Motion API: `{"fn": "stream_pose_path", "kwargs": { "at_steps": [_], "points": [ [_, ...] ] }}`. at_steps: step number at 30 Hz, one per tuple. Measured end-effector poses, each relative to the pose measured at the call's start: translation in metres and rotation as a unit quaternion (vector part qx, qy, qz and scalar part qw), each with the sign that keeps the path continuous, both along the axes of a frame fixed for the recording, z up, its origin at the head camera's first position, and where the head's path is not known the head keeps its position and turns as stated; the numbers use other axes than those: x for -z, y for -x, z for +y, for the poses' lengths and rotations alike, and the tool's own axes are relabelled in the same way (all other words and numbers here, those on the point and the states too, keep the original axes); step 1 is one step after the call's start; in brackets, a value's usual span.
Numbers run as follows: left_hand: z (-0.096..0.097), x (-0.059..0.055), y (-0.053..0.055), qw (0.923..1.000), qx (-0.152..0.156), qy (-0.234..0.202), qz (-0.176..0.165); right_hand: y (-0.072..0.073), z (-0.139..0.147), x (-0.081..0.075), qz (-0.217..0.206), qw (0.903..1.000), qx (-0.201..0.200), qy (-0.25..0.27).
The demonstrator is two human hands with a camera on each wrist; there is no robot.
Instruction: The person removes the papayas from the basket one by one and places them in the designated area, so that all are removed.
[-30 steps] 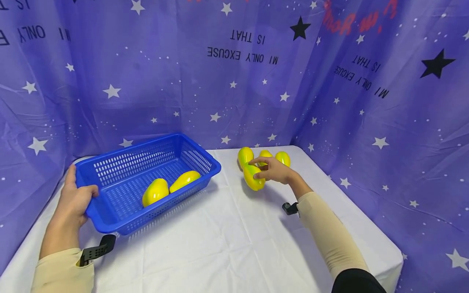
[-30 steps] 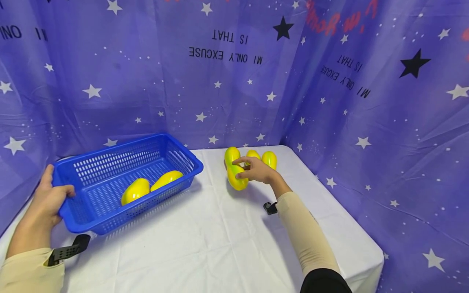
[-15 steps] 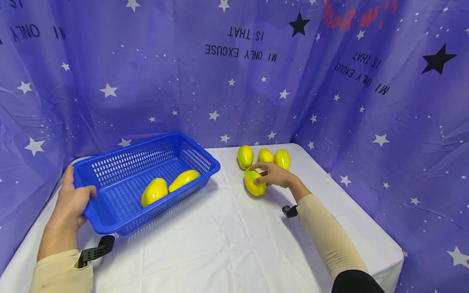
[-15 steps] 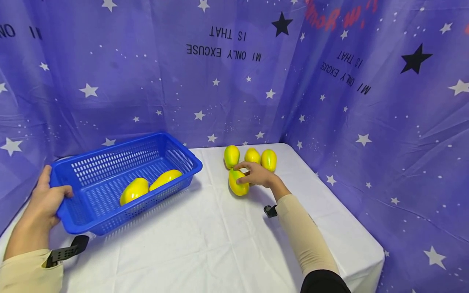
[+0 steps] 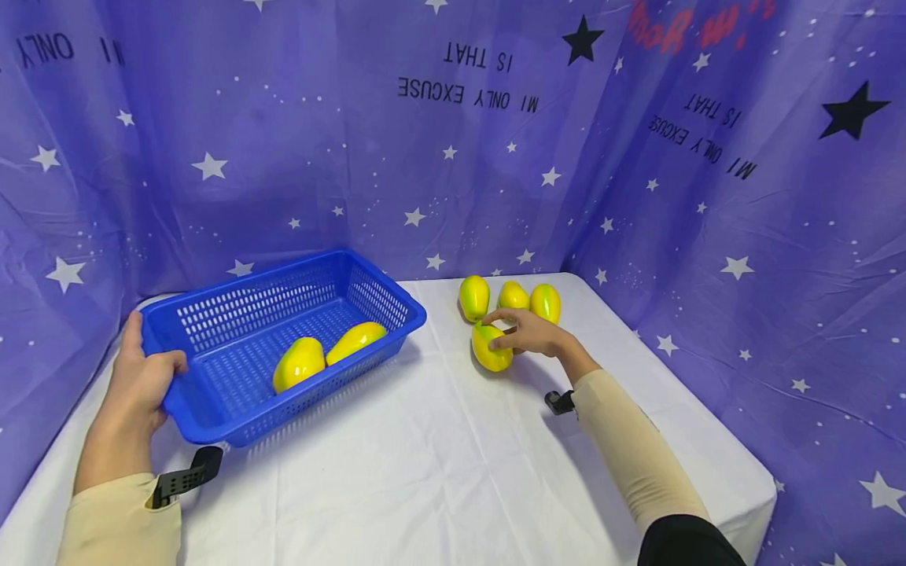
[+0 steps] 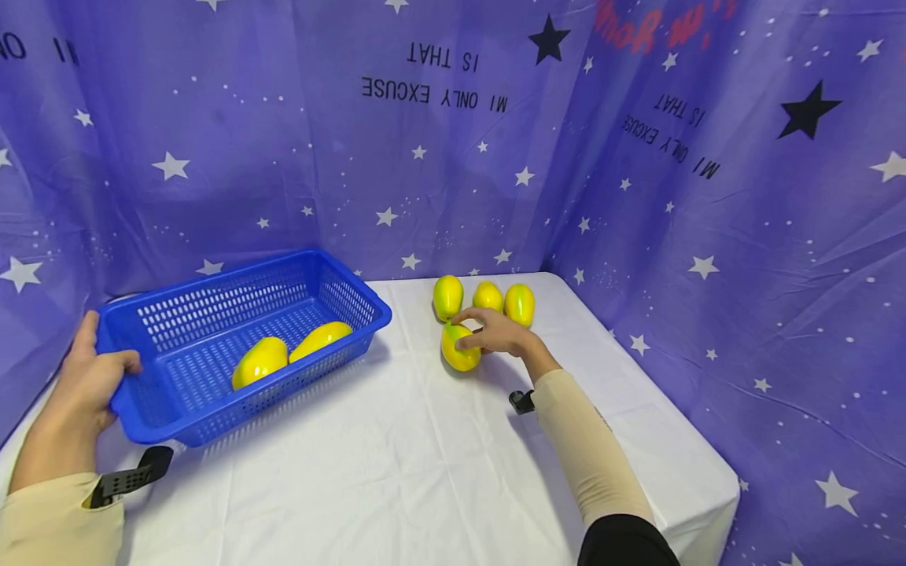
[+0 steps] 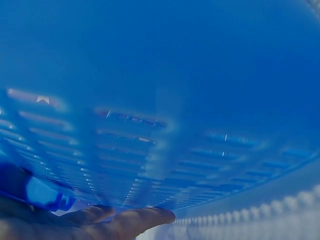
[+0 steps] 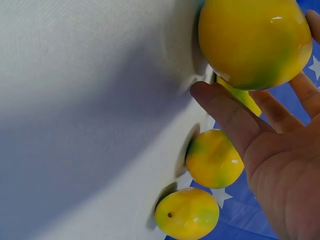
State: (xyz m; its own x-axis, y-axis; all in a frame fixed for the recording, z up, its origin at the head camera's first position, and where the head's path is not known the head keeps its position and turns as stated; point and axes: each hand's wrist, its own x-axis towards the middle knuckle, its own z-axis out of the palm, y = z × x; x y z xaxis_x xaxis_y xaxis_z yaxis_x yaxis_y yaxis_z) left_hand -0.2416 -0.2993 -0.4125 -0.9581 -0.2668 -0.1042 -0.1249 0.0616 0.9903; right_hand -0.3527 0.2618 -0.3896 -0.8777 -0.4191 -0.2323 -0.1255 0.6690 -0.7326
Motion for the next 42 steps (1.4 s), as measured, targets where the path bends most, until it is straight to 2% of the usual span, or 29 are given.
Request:
{"fn": "stream_pose_path", "kwargs": {
  "at_steps": [5,13,15,17,18,20,22,24,25,26,28,34,37,42],
  "points": [
    [-0.001,0.002,0.004,1.0000,-0.004,0.004,0.001,0.000,-0.001,-0.003,-0.006,1.0000,-0.001,0.005],
    [-0.012,0.017,0.015,0.9999,-0.003,-0.006,0.009,0.002,-0.002,-0.005,-0.012,0.9998,-0.010,0.008],
    [-0.011,0.015,0.014,0.9999,-0.001,-0.004,0.009,0.003,-0.003,-0.004,-0.015,0.9997,-0.015,0.011],
    [-0.007,0.008,0.009,0.9999,-0.002,-0.011,0.007,0.004,-0.004,-0.005,-0.016,0.9996,-0.021,0.014],
    [-0.009,0.011,0.011,0.9999,-0.002,-0.014,0.009,0.004,-0.004,-0.005,-0.017,0.9994,-0.024,0.017],
    [-0.007,0.008,0.009,0.9999,-0.003,-0.012,0.010,0.004,-0.004,-0.005,-0.023,0.9991,-0.027,0.024],
    [-0.009,0.011,0.011,0.9998,-0.005,-0.015,0.011,0.003,-0.005,-0.004,-0.027,0.9989,-0.028,0.027],
    [-0.015,0.020,0.017,0.9998,-0.005,-0.010,0.015,0.003,-0.006,-0.004,-0.029,0.9988,-0.027,0.030],
    [-0.013,0.018,0.015,0.9998,-0.005,-0.009,0.015,0.003,-0.006,-0.004,-0.029,0.9988,-0.027,0.030],
    [-0.015,0.021,0.017,0.9998,-0.006,-0.011,0.016,0.002,-0.007,-0.004,-0.029,0.9988,-0.026,0.029],
    [-0.014,0.020,0.016,0.9998,-0.007,-0.011,0.015,0.001,-0.007,-0.005,-0.028,0.9988,-0.029,0.027],
    [-0.002,0.003,0.004,0.9999,-0.011,-0.003,0.007,0.000,-0.008,-0.006,-0.032,0.9985,-0.030,0.033],
    [0.002,-0.001,0.000,0.9999,-0.011,-0.009,0.006,0.000,-0.009,-0.005,-0.028,0.9985,-0.033,0.034],
    [-0.001,0.003,0.003,1.0000,-0.006,-0.004,0.006,-0.002,-0.010,-0.006,-0.015,0.9990,-0.039,0.018]
  ]
}}
